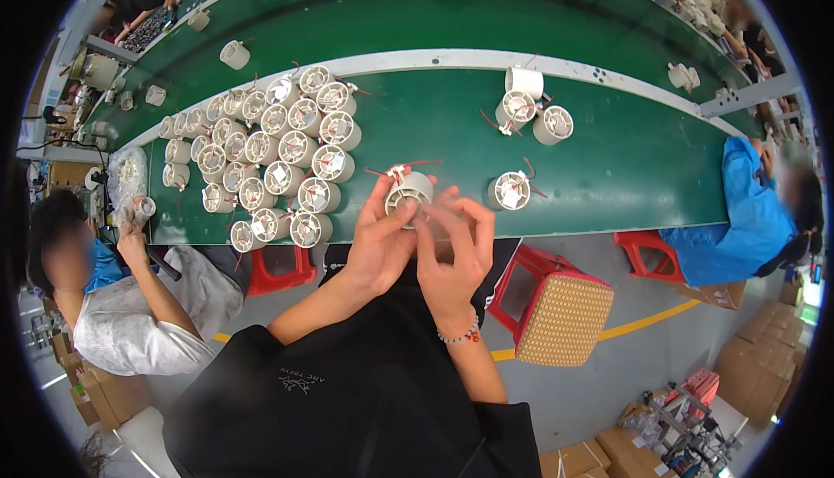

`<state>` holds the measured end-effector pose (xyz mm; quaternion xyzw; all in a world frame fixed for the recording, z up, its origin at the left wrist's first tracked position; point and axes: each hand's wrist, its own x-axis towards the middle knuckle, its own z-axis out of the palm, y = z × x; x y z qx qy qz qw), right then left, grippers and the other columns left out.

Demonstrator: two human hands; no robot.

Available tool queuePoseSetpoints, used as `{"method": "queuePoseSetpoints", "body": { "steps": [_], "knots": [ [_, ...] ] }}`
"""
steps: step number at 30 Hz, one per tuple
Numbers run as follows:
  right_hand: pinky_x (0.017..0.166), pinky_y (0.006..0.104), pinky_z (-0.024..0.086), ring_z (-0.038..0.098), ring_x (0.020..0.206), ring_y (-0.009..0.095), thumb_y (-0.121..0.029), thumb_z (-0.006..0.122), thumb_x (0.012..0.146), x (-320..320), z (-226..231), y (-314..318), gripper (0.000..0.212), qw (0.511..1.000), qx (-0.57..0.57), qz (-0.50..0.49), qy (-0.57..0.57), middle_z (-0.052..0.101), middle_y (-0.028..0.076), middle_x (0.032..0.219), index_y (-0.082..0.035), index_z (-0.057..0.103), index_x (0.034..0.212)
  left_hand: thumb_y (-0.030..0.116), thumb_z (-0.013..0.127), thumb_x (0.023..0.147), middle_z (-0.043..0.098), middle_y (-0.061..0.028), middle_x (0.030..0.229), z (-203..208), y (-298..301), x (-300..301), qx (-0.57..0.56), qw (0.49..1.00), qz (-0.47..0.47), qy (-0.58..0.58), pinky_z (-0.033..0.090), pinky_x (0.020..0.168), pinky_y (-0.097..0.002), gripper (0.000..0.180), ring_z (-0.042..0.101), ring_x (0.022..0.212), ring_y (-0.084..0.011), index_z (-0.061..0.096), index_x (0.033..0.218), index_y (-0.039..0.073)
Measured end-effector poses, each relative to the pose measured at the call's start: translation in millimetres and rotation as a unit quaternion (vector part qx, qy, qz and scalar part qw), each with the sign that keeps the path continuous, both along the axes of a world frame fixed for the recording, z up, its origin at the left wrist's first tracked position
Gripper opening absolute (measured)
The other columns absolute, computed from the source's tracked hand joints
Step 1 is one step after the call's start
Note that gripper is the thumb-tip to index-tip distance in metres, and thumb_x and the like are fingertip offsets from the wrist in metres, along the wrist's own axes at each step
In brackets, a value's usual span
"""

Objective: Assembling small white plastic electronic components and inserting small parts by hand at a conveyor belt station.

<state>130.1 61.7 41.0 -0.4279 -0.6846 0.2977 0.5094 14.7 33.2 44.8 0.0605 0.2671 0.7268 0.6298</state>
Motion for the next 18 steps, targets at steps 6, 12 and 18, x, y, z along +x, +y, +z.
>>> {"method": "queuePoseSetpoints", "body": {
  "steps": [6, 12, 18],
  "knots": [
    [0.078, 0.0390, 0.056, 0.068, 0.098, 0.029, 0.002, 0.090, 0.079, 3, -4, 7, 0.032, 0.996, 0.072, 0.043, -0.041, 0.067, 0.012, 0.117, -0.004, 0.082, 0.109, 0.003, 0.064, 0.108, 0.056, -0.0159, 0.146, -5, 4, -3, 0.017, 1.000, 0.021, 0.014, 0.055, 0.117, -0.0515, 0.046, 0.058, 0.144, -0.0408, 0.043, 0.149, 0.009],
    [0.085, 0.0375, 0.059, 0.070, 0.104, 0.028, 0.009, 0.084, 0.083, 6, -12, 15, 0.037, 0.989, 0.116, 0.076, -0.055, 0.068, 0.013, 0.121, -0.001, 0.082, 0.119, 0.002, 0.064, 0.108, 0.059, -0.0144, 0.142, 4, 11, -5, 0.007, 0.999, 0.020, 0.024, 0.056, 0.116, -0.0480, 0.049, 0.060, 0.142, -0.0387, 0.044, 0.152, 0.010],
    [0.087, 0.0398, 0.059, 0.069, 0.107, 0.032, 0.012, 0.074, 0.090, -5, -6, 17, 0.036, 0.994, 0.104, 0.023, -0.041, 0.068, 0.014, 0.120, -0.001, 0.080, 0.124, 0.001, 0.070, 0.104, 0.061, -0.0131, 0.137, 27, 32, -35, -0.019, 0.990, -0.059, 0.129, 0.058, 0.113, -0.0461, 0.055, 0.065, 0.136, -0.0325, 0.046, 0.154, 0.009]
  ]
}}
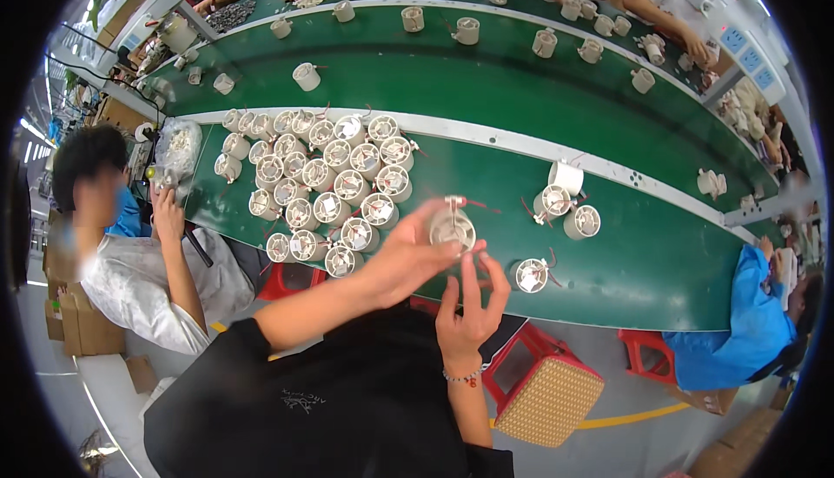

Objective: Assembling small white plastic electronic components and inserting small parts by hand at a conveyor belt station.

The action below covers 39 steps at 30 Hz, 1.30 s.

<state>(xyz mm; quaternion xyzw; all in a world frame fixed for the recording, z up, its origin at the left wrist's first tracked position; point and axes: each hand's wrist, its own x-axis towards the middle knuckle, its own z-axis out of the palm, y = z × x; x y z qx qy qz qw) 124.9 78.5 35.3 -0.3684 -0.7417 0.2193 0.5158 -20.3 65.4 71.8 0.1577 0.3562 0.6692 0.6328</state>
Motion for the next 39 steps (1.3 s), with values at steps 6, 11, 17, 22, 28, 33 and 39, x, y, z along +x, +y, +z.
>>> {"method": "queuePoseSetpoints", "body": {
  "steps": [6, 11, 17, 22, 28, 33, 39],
  "knots": [
    [0.089, 0.0401, 0.058, 0.069, 0.106, 0.033, 0.015, 0.064, 0.094, 21, -35, 6, 0.037, 0.999, -0.038, -0.018, 0.003, 0.068, 0.015, 0.117, 0.000, 0.078, 0.125, 0.001, 0.075, 0.099, 0.064, -0.0115, 0.132, 32, 117, -133, -0.045, 0.957, -0.102, 0.267, 0.065, 0.097, -0.0387, 0.064, 0.072, 0.114, -0.0231, 0.046, 0.155, 0.005],
    [0.085, 0.0383, 0.057, 0.068, 0.102, 0.030, 0.016, 0.062, 0.094, 46, -58, 9, 0.036, 0.998, -0.037, -0.011, -0.040, 0.067, 0.017, 0.115, 0.001, 0.078, 0.122, 0.006, 0.077, 0.099, 0.073, -0.0087, 0.106, -14, 201, -268, -0.178, 0.867, -0.171, 0.434, 0.060, 0.071, -0.0263, 0.033, 0.073, 0.082, -0.0149, 0.066, 0.129, -0.002],
    [0.080, 0.0378, 0.056, 0.068, 0.100, 0.029, 0.016, 0.064, 0.094, 78, -56, 9, 0.033, 0.994, 0.004, -0.100, -0.047, 0.067, 0.015, 0.116, 0.002, 0.078, 0.121, 0.002, 0.072, 0.099, 0.074, -0.0131, 0.105, -55, 206, -352, -0.241, 0.868, -0.067, 0.428, 0.063, 0.073, -0.0307, 0.023, 0.075, 0.083, -0.0207, 0.069, 0.120, -0.008],
    [0.083, 0.0367, 0.055, 0.068, 0.101, 0.027, 0.004, 0.078, 0.091, 81, -43, 35, 0.043, 0.979, -0.072, -0.186, -0.032, 0.068, 0.013, 0.118, 0.000, 0.071, 0.133, 0.002, 0.071, 0.097, 0.069, -0.0190, 0.132, -20, 168, -325, -0.279, 0.797, 0.111, 0.524, 0.066, 0.078, -0.0368, 0.040, 0.076, 0.100, -0.0261, 0.068, 0.136, -0.004],
    [0.090, 0.0366, 0.055, 0.067, 0.107, 0.025, -0.007, 0.092, 0.082, 79, -31, 54, 0.077, 0.980, -0.108, -0.136, -0.095, 0.068, 0.013, 0.126, -0.003, 0.057, 0.151, 0.020, 0.070, 0.104, 0.073, -0.0064, 0.121, 40, 76, -94, -0.007, 0.813, -0.176, 0.556, 0.060, 0.085, -0.0338, 0.028, 0.073, 0.105, -0.0173, 0.075, 0.129, 0.006],
    [0.092, 0.0375, 0.055, 0.067, 0.111, 0.027, -0.008, 0.095, 0.079, 67, -50, 33, 0.086, 0.993, -0.086, -0.077, -0.022, 0.068, 0.013, 0.131, -0.002, 0.053, 0.153, 0.021, 0.071, 0.107, 0.066, -0.0083, 0.127, -22, 6, 41, -0.041, 0.912, -0.191, 0.362, 0.063, 0.084, -0.0333, 0.057, 0.069, 0.112, -0.0169, 0.051, 0.159, 0.010],
    [0.094, 0.0343, 0.055, 0.068, 0.108, 0.022, -0.002, 0.089, 0.084, 72, -30, -12, 0.074, 0.986, -0.102, 0.057, 0.119, 0.070, 0.011, 0.127, -0.003, 0.058, 0.150, 0.018, 0.074, 0.105, 0.062, -0.0056, 0.128, -42, -18, 63, -0.029, 0.986, -0.140, 0.081, 0.062, 0.087, -0.0316, 0.060, 0.067, 0.110, -0.0155, 0.048, 0.158, 0.010]
  ]
}}
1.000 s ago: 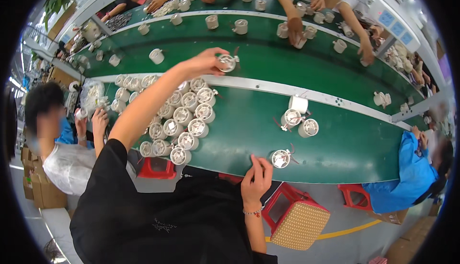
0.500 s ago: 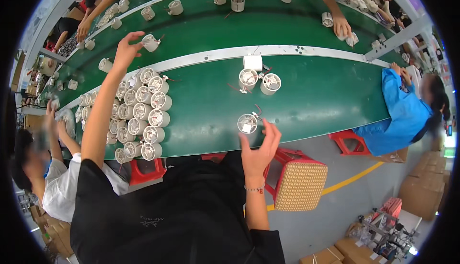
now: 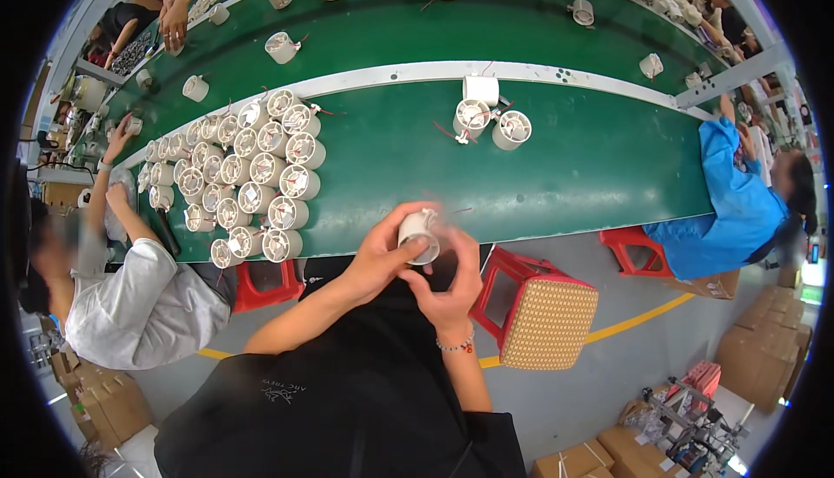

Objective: Assembling small white plastic electronic components and inserting small parts by hand at a conveyor belt station.

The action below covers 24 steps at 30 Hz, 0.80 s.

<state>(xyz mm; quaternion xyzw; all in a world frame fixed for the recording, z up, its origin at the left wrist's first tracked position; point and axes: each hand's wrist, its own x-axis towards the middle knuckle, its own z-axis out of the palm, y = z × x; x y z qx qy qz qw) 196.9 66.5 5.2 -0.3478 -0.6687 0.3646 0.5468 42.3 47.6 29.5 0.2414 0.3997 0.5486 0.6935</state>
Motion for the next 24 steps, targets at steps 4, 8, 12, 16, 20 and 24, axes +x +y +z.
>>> {"method": "queuePoseSetpoints", "body": {
  "steps": [4, 8, 12, 16, 20, 24],
  "knots": [
    [0.084, 0.0309, 0.055, 0.067, 0.101, 0.017, 0.003, 0.083, 0.089, -12, 47, 13, 0.048, 0.983, -0.053, -0.083, -0.158, 0.072, 0.009, 0.119, -0.002, 0.071, 0.135, 0.016, 0.075, 0.103, 0.061, -0.0043, 0.128, -5, -16, -11, 0.058, 0.997, -0.001, 0.060, 0.061, 0.089, -0.0318, 0.056, 0.065, 0.109, -0.0143, 0.050, 0.153, 0.008],
    [0.068, 0.0254, 0.049, 0.063, 0.086, 0.012, 0.008, 0.078, 0.092, -20, 44, 32, 0.025, 0.991, 0.016, 0.008, -0.132, 0.072, 0.006, 0.108, 0.001, 0.079, 0.116, 0.012, 0.074, 0.102, 0.059, -0.0044, 0.130, -2, -28, -16, 0.089, 0.994, 0.028, 0.053, 0.059, 0.092, -0.0315, 0.052, 0.062, 0.113, -0.0136, 0.052, 0.149, 0.006],
    [0.059, 0.0214, 0.039, 0.057, 0.075, 0.006, 0.010, 0.076, 0.093, -28, 62, 15, 0.016, 0.994, -0.071, 0.032, -0.083, 0.072, 0.004, 0.099, 0.003, 0.080, 0.108, 0.010, 0.073, 0.103, 0.058, -0.0051, 0.135, 0, -35, -25, 0.073, 0.997, 0.030, -0.014, 0.056, 0.098, -0.0332, 0.047, 0.060, 0.119, -0.0143, 0.054, 0.146, 0.006],
    [0.058, 0.0184, 0.036, 0.053, 0.072, 0.002, 0.011, 0.077, 0.094, -34, 66, 7, 0.014, 0.988, -0.144, 0.057, -0.012, 0.073, 0.003, 0.100, 0.004, 0.080, 0.105, 0.016, 0.070, 0.106, 0.057, -0.0052, 0.138, 5, -39, -28, 0.077, 0.995, 0.033, -0.047, 0.050, 0.103, -0.0338, 0.043, 0.057, 0.124, -0.0149, 0.054, 0.144, 0.006],
    [0.059, 0.0179, 0.036, 0.053, 0.074, 0.000, 0.013, 0.078, 0.093, -39, 66, -1, 0.018, 0.989, -0.134, 0.062, 0.003, 0.074, 0.003, 0.100, 0.003, 0.080, 0.108, 0.019, 0.068, 0.109, 0.053, -0.0062, 0.145, 10, -40, -24, 0.103, 0.990, 0.096, 0.012, 0.049, 0.106, -0.0349, 0.032, 0.054, 0.127, -0.0149, 0.057, 0.137, 0.008],
    [0.059, 0.0179, 0.036, 0.053, 0.073, 0.001, 0.012, 0.079, 0.092, -44, 67, -4, 0.023, 0.993, -0.105, 0.049, -0.003, 0.074, 0.003, 0.099, 0.004, 0.081, 0.113, 0.019, 0.067, 0.111, 0.050, -0.0067, 0.149, 9, -41, -26, 0.100, 0.984, 0.140, 0.048, 0.050, 0.104, -0.0337, 0.021, 0.054, 0.127, -0.0142, 0.059, 0.128, 0.010]
  ]
}}
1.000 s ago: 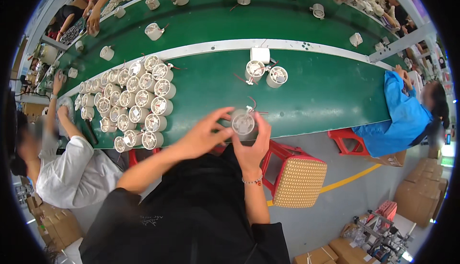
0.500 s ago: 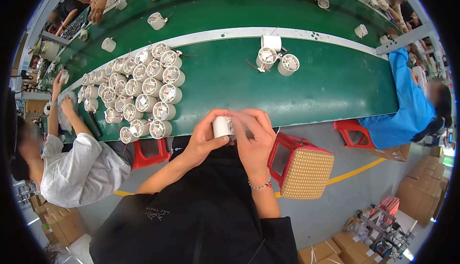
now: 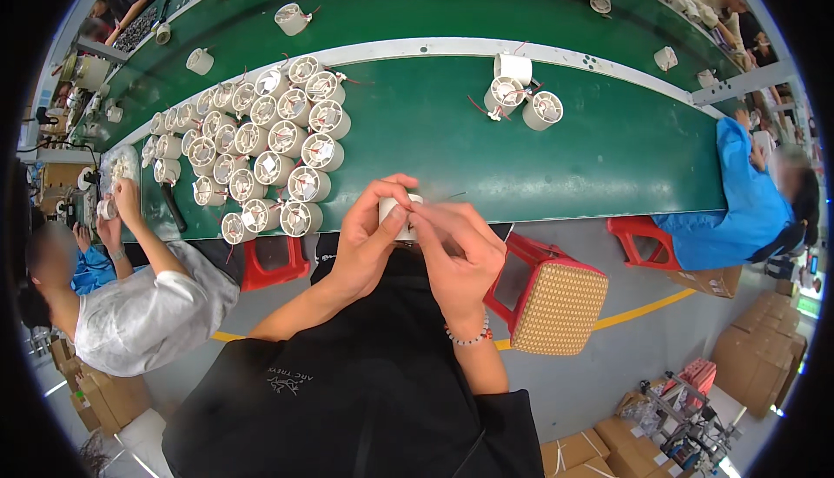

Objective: Assembling small white plastic electronic components and inserting small parts by hand at a conveyor belt station.

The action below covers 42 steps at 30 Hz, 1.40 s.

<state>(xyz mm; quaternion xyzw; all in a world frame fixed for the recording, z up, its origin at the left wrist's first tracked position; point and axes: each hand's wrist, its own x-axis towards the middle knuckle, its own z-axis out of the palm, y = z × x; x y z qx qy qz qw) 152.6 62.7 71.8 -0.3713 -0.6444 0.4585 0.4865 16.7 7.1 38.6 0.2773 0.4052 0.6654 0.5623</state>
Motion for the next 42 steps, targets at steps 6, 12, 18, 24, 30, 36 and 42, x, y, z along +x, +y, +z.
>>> {"method": "queuePoseSetpoints", "body": {
  "steps": [6, 12, 18, 24, 30, 36, 42],
  "knots": [
    [0.062, 0.0171, 0.040, 0.058, 0.076, 0.002, 0.012, 0.080, 0.092, -5, -3, -4, 0.023, 1.000, 0.019, -0.012, -0.005, 0.074, 0.004, 0.098, 0.005, 0.081, 0.114, 0.019, 0.065, 0.112, 0.050, -0.0069, 0.145, 3, 1, -1, -0.044, 0.999, 0.017, -0.019, 0.053, 0.099, -0.0319, 0.013, 0.058, 0.123, -0.0139, 0.061, 0.119, 0.009],
    [0.069, 0.0192, 0.050, 0.067, 0.084, 0.007, 0.011, 0.080, 0.093, -11, 3, -13, 0.021, 0.948, -0.279, -0.023, 0.150, 0.074, 0.007, 0.100, 0.006, 0.081, 0.113, 0.018, 0.065, 0.112, 0.051, -0.0070, 0.142, -3, 3, 3, -0.002, 0.997, 0.073, 0.011, 0.056, 0.095, -0.0317, 0.012, 0.062, 0.118, -0.0135, 0.062, 0.116, 0.008],
    [0.065, 0.0200, 0.049, 0.065, 0.081, 0.008, 0.009, 0.078, 0.096, -19, -15, -11, 0.019, 0.997, -0.006, -0.051, 0.049, 0.075, 0.009, 0.104, 0.006, 0.081, 0.114, 0.017, 0.065, 0.112, 0.052, -0.0075, 0.140, 8, 2, 0, -0.059, 0.995, 0.062, -0.052, 0.057, 0.095, -0.0331, 0.011, 0.064, 0.119, -0.0157, 0.063, 0.116, 0.007],
    [0.055, 0.0199, 0.042, 0.063, 0.076, 0.006, 0.009, 0.078, 0.096, -20, 6, -17, 0.019, 0.972, -0.214, -0.023, 0.098, 0.076, 0.011, 0.107, 0.006, 0.080, 0.114, 0.018, 0.066, 0.112, 0.052, -0.0077, 0.140, -2, 0, 1, -0.041, 0.995, 0.087, -0.036, 0.057, 0.095, -0.0329, 0.012, 0.065, 0.120, -0.0165, 0.064, 0.116, 0.006],
    [0.053, 0.0189, 0.041, 0.063, 0.075, 0.005, 0.010, 0.079, 0.095, -10, 1, -12, 0.021, 0.952, -0.273, 0.017, 0.135, 0.074, 0.008, 0.106, 0.007, 0.078, 0.116, 0.018, 0.066, 0.112, 0.053, -0.0071, 0.138, -3, -1, 3, -0.020, 0.993, 0.113, -0.002, 0.057, 0.095, -0.0330, 0.013, 0.064, 0.118, -0.0160, 0.064, 0.115, 0.006],
    [0.057, 0.0186, 0.047, 0.063, 0.073, 0.005, 0.010, 0.080, 0.093, -16, -21, -15, 0.021, 0.997, -0.064, -0.048, 0.017, 0.074, 0.007, 0.105, 0.007, 0.076, 0.114, 0.019, 0.069, 0.111, 0.054, -0.0060, 0.134, -5, -2, 5, -0.033, 0.995, 0.099, -0.009, 0.055, 0.094, -0.0309, 0.015, 0.062, 0.116, -0.0142, 0.065, 0.113, 0.005],
    [0.060, 0.0186, 0.050, 0.065, 0.074, 0.005, 0.011, 0.080, 0.094, -20, -20, -13, 0.018, 0.997, -0.016, -0.077, 0.005, 0.075, 0.007, 0.102, 0.007, 0.078, 0.111, 0.021, 0.074, 0.108, 0.055, -0.0047, 0.130, -5, 1, 9, -0.030, 0.992, 0.120, -0.038, 0.051, 0.087, -0.0255, 0.019, 0.058, 0.107, -0.0094, 0.068, 0.112, 0.004]
  ]
}}
